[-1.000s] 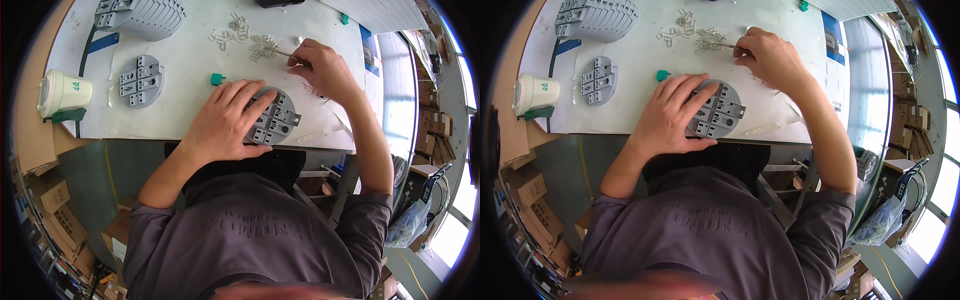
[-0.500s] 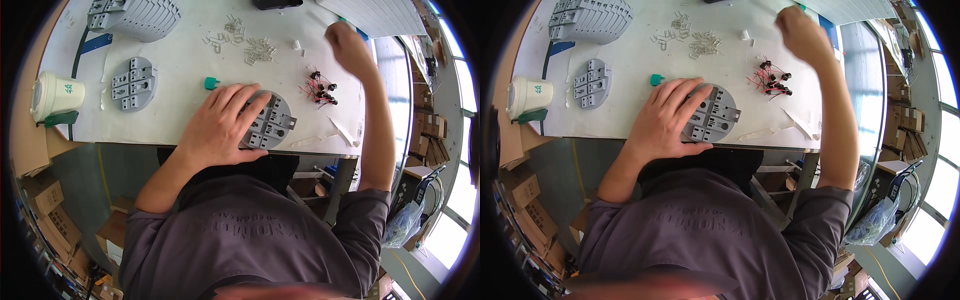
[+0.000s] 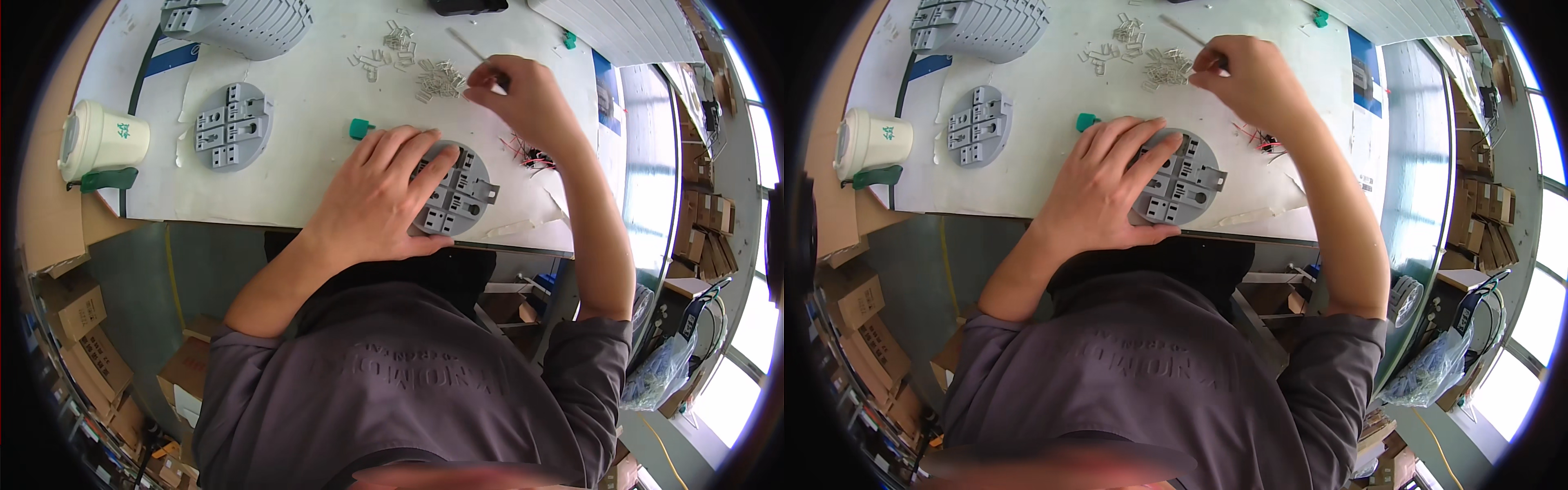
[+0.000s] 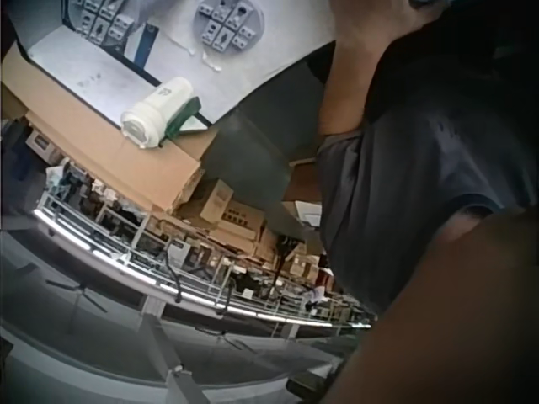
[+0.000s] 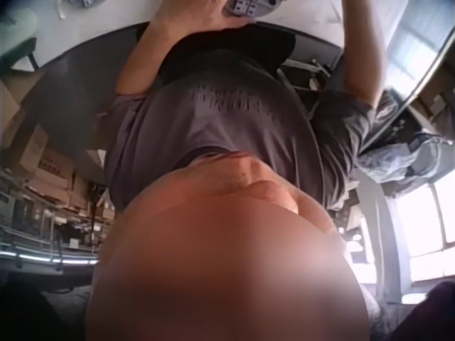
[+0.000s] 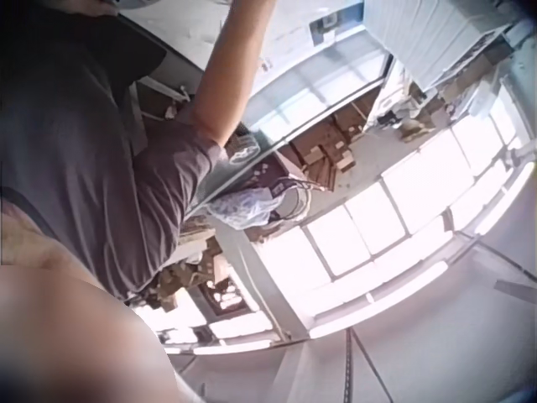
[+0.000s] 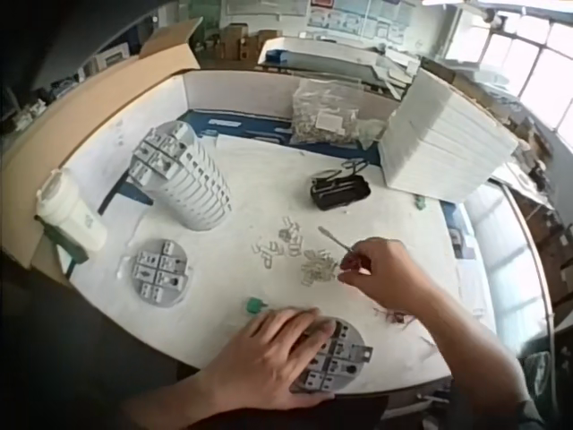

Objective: Assembling small internal parts into a circular plastic housing using a precision tool.

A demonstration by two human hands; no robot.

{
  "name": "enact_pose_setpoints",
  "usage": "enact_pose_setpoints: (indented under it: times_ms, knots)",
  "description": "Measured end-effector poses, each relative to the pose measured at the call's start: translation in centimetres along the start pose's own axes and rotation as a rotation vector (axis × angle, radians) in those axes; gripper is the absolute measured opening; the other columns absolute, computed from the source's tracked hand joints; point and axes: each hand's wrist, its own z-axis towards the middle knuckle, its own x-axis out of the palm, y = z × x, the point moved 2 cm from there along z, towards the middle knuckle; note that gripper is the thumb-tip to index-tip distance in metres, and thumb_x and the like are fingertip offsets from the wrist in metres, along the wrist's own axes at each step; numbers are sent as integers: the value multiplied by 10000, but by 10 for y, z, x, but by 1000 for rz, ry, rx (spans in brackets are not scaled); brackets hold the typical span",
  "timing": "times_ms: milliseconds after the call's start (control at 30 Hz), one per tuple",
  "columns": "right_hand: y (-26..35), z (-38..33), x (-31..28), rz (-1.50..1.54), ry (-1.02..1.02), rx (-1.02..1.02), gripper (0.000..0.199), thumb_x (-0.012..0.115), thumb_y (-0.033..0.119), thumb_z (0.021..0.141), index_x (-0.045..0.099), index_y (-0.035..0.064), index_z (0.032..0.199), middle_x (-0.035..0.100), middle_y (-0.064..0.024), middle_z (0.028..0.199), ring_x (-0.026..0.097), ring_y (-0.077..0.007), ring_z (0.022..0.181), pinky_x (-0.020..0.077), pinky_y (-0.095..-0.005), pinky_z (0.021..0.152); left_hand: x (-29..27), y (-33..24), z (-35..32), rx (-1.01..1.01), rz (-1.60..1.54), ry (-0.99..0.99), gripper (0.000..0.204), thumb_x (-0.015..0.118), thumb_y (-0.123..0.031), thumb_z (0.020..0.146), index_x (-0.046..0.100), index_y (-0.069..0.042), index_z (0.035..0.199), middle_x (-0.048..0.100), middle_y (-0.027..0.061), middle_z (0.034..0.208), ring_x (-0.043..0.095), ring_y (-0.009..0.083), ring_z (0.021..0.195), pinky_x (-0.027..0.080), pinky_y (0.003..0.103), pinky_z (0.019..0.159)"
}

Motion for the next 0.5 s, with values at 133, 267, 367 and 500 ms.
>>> enact_pose_setpoints:
  times_ms: [133, 267, 367, 500]
  knots:
    - [11, -3, 16, -82, 99, 66, 173, 733, 181, 994, 808, 26, 1007, 775, -96, 924, 677, -270, 756, 566, -379, 743, -2, 0, -2, -10, 51, 19, 895, 773, -620, 851, 595, -46, 1514, 543, 163, 1563, 519, 334, 1352, 408, 485, 1140]
    - [9, -18, 22, -287, 1, 47, 159, 707, 136, 974, 770, -9, 993, 757, -94, 956, 666, -282, 792, 548, -404, 774, 1, 1, -13, -27, 60, -34, 895, 762, -633, 864, 590, -48, 1520, 538, 166, 1567, 509, 336, 1357, 399, 485, 1151]
    - [-1, -15, 11, -308, -1, 65, 165, 689, 134, 988, 763, -12, 995, 763, -103, 986, 680, -298, 818, 553, -410, 784, 1, 0, -12, -30, 67, -32, 898, 758, -637, 870, 584, -51, 1529, 535, 162, 1572, 505, 334, 1361, 395, 485, 1157]
    - [-15, -6, -9, -348, -44, 104, 204, 657, 161, 1028, 752, -18, 1001, 769, -113, 990, 696, -286, 831, 559, -414, 793, 1, 0, -12, -28, 70, -39, 905, 774, -628, 860, 576, -49, 1527, 536, 168, 1563, 502, 335, 1356, 397, 478, 1153]
